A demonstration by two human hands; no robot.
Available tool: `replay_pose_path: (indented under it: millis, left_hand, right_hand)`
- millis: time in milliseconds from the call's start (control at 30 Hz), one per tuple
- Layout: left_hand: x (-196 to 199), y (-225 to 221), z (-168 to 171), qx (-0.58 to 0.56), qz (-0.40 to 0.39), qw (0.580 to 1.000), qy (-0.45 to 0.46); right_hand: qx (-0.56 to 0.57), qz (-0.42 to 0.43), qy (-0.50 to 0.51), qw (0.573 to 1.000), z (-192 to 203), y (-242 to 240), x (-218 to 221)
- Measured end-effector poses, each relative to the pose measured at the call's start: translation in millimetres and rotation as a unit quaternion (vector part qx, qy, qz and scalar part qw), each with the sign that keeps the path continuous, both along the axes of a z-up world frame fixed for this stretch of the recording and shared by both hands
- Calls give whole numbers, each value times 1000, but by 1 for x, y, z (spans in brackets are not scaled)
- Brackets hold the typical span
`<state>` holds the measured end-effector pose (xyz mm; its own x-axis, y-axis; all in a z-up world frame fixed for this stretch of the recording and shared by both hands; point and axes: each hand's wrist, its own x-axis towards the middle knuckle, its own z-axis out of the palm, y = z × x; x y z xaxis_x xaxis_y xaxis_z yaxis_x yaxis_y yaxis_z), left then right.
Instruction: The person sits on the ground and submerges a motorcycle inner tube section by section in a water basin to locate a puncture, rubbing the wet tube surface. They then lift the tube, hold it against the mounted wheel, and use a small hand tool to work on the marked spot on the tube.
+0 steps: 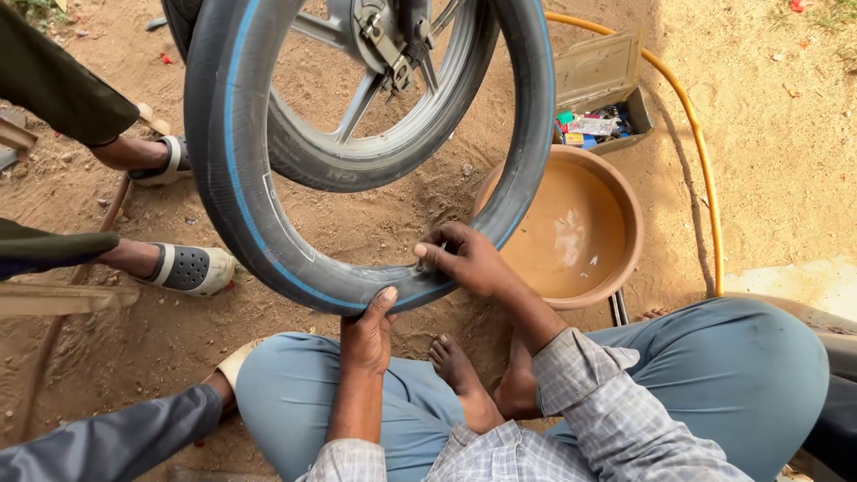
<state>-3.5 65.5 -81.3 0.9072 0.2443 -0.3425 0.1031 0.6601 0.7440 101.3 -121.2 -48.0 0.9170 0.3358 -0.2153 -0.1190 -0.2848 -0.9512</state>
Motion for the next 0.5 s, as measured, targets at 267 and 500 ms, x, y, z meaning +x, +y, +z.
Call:
replay_pose_path:
  millis: [267, 500]
  left_hand:
    - [-3, 0, -5, -11, 13, 1000, 3]
    - [-3, 0, 5, -1, -3, 1000, 7]
  right_hand:
    - [152, 38, 0, 988, -2, -13, -4]
    - [26, 69, -60, 995, -3, -8, -10]
